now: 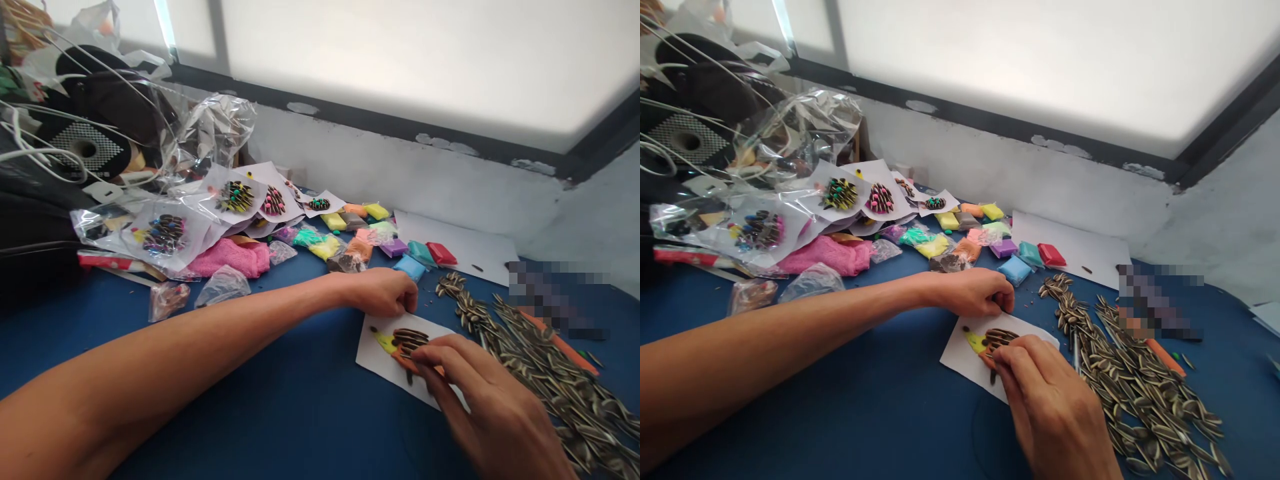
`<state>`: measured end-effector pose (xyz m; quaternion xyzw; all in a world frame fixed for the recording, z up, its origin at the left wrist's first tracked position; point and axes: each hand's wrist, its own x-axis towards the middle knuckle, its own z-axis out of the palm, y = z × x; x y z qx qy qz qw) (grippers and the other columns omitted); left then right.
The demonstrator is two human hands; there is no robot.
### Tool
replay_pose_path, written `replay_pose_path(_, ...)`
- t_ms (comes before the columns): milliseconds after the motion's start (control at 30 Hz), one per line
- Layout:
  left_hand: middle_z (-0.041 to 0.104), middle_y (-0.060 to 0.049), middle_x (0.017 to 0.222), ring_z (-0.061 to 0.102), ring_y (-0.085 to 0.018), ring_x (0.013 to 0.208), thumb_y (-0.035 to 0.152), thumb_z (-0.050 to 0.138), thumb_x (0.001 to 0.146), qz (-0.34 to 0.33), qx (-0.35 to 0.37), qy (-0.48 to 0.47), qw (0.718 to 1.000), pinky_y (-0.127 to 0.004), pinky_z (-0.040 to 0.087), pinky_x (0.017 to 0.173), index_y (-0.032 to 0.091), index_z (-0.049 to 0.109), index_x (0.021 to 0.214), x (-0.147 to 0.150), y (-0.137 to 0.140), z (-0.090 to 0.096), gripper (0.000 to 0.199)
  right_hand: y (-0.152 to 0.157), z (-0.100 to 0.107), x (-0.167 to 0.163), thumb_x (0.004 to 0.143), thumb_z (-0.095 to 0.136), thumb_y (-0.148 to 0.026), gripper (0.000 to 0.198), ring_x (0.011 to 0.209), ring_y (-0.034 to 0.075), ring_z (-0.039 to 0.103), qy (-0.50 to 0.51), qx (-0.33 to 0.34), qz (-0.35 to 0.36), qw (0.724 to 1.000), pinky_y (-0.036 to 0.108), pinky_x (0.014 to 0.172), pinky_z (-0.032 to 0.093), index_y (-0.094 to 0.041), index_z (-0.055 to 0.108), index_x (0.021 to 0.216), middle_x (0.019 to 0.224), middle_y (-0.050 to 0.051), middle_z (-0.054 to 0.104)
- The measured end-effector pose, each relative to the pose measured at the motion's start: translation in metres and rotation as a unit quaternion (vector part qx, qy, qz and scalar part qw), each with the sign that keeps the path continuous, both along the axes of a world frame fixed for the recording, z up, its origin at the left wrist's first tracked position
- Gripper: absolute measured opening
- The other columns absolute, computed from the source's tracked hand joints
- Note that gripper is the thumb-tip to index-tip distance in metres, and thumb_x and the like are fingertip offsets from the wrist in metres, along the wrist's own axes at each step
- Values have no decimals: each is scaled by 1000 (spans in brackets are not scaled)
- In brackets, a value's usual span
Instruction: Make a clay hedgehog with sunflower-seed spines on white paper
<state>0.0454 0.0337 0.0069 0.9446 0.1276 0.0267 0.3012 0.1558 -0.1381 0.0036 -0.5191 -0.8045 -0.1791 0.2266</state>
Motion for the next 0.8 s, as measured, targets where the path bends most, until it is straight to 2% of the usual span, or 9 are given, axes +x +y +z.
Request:
replay_pose_path(233,68,-5,93,56,-11,75,5,56,79,0,-3,-3,1000,-20,41,64,11,67,102,1,1,-1,26,-5,7,3,95,48,-15,13,80,13,67,0,7,-5,1000,23,72,49,-21,58,102,91,2,69)
replay_pose_path(433,68,-5,93,57,-11,75,5,55,80,4,-3,-1,1000,-21,42,64,12,67,101,1,0,-1,25,-9,2,9,95,48,-15,18,81,11,67,-7,-45,-2,999,21,72,49,-24,62,103,94,0,69)
replay_pose_path(533,68,-5,94,56,-12,75,5,55,79,5,-7,0,1000,-21,41,63,12,67,101,0,0,0,25,-7,1,8,95,49,-15,15,82,12,66,-1,-27,3,1000,23,76,48,-22,62,100,92,1,69)
replay_pose_path(633,68,-5,94,57,-12,75,5,55,79,5,-10,0,1000,-21,41,63,12,67,101,0,0,0,26,-5,4,5,95,49,-16,15,80,13,66,-4,-2,-5,1000,25,74,48,-21,62,94,92,3,68)
replay_pose_path(800,68,-5,96,57,-12,77,5,54,79,4,-4,2,1000,-21,41,64,12,66,101,1,0,-1,26,-8,5,2,95,47,-18,16,78,13,67,-10,-20,-14,1000,24,68,49,-22,62,100,91,2,68)
